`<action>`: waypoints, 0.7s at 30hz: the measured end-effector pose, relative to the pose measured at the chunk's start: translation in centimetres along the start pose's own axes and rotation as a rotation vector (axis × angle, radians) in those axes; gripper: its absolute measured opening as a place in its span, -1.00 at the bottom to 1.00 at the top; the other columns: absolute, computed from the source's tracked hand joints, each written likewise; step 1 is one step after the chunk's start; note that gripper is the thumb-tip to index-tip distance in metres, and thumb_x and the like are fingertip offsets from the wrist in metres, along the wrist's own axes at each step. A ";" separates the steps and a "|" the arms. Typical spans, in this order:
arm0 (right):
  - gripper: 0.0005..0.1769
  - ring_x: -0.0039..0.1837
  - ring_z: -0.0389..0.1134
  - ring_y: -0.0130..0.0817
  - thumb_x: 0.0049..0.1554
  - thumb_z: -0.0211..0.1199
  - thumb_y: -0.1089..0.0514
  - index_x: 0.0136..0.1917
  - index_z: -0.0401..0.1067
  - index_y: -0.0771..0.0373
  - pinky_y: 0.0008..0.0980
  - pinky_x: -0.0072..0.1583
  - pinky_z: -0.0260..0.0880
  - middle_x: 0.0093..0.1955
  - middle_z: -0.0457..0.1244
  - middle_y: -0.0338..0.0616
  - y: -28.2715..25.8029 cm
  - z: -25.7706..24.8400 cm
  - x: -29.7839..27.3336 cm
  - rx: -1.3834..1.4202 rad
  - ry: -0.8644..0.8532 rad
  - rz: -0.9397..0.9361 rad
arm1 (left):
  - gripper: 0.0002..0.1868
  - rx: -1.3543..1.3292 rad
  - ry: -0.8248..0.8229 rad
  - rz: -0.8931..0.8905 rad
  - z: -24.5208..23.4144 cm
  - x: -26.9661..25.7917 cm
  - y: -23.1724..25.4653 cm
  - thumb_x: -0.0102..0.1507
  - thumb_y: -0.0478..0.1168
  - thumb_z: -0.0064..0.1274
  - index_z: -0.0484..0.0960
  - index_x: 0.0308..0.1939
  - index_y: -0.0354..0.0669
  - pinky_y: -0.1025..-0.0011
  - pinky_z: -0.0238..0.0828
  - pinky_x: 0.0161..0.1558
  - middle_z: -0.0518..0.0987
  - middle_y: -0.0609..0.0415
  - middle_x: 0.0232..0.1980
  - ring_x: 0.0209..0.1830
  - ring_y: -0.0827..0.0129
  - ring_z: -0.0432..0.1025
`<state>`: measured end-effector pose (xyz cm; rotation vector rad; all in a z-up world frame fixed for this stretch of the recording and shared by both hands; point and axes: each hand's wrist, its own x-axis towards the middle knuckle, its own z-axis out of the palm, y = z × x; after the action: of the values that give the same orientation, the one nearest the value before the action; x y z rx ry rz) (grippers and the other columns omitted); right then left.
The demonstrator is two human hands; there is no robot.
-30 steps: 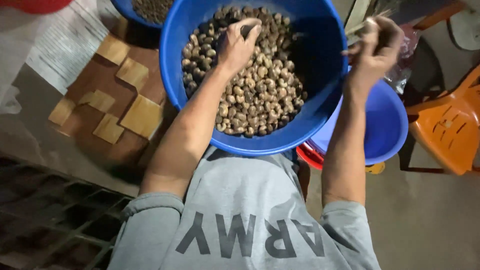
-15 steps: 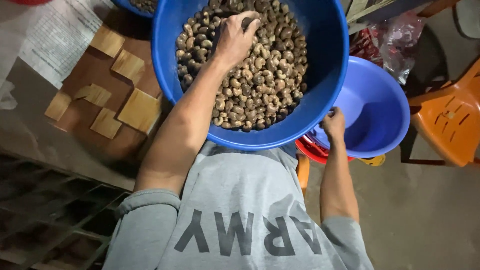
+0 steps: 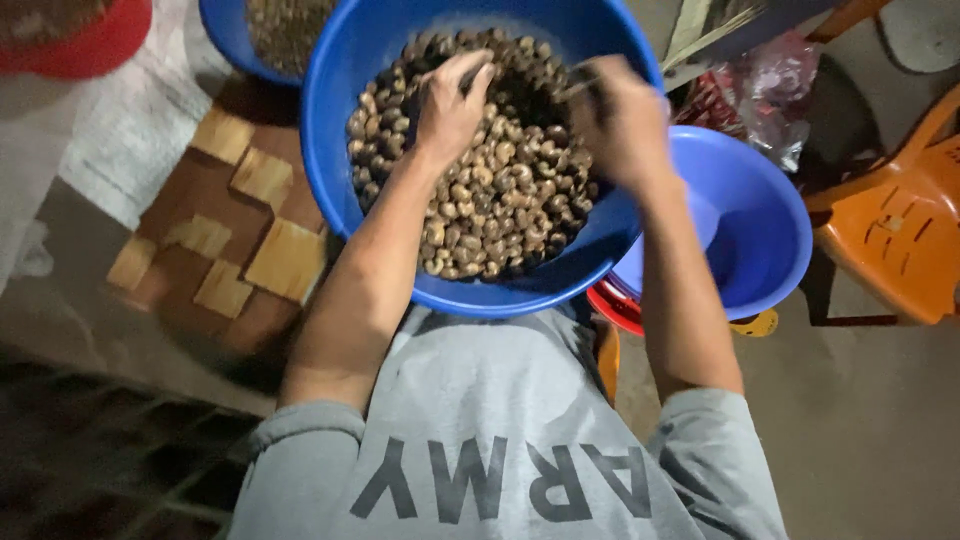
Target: A person is manually sorting through a large blue bowl of nuts, using their hands and a small metal tool to inspect and separate them.
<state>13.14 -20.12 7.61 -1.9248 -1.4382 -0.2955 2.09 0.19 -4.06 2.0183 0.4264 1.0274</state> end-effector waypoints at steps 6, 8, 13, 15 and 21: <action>-0.52 -0.09 0.48 0.18 0.16 0.22 -0.23 0.07 0.49 0.22 0.10 -0.12 0.50 -0.03 0.43 0.13 4.8 11.3 1.7 -0.514 -0.812 0.234 | -0.75 0.030 0.009 0.079 -0.7 0.1 0.4 0.32 -0.27 0.08 0.67 -0.02 -0.40 0.28 0.57 -0.04 0.71 -0.15 -0.01 -0.09 0.03 0.63; -0.51 0.14 0.49 0.06 0.01 0.24 -0.16 0.21 0.50 -0.11 0.15 0.12 0.50 0.07 0.44 -0.09 8.2 15.6 0.9 -0.497 -0.879 0.387 | -0.73 0.158 -0.105 -0.049 0.0 0.0 -2.3 0.41 -0.06 0.02 0.69 0.09 -0.03 0.08 0.54 0.05 0.70 -0.01 -0.01 0.01 0.04 0.59; -0.51 0.09 0.49 0.12 0.00 0.30 -0.16 0.16 0.52 0.03 0.15 0.10 0.49 0.05 0.43 -0.01 7.6 15.0 -0.1 -0.408 -0.763 0.362 | -0.73 0.180 -0.122 -0.074 0.1 -0.4 -2.3 0.41 -0.06 0.01 0.69 0.08 -0.01 0.10 0.53 0.04 0.71 0.03 -0.02 0.01 0.07 0.60; -0.45 0.11 0.47 0.17 -0.02 0.39 -0.17 0.17 0.49 0.11 0.18 0.11 0.48 0.07 0.41 0.06 6.2 13.2 0.0 -0.346 -0.690 0.337 | -0.74 0.174 -0.127 -0.064 0.0 -0.5 -1.2 0.41 -0.06 0.01 0.70 0.07 -0.03 0.07 0.53 0.03 0.71 0.00 -0.01 0.02 0.03 0.59; -0.69 0.10 0.46 0.19 0.13 0.29 0.21 0.11 0.52 0.42 0.07 0.10 0.48 -0.02 0.40 0.35 3.5 9.5 1.1 0.467 -0.357 0.509 | -0.73 -0.034 -0.101 -0.294 -1.9 -0.1 3.0 0.36 0.04 0.05 0.74 0.04 0.17 0.19 0.61 -0.06 0.74 0.13 -0.28 -0.11 0.24 0.65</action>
<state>14.62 -13.56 -0.11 -1.9139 -1.0420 0.5946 0.34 -0.68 -1.11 1.8984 0.6253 0.7449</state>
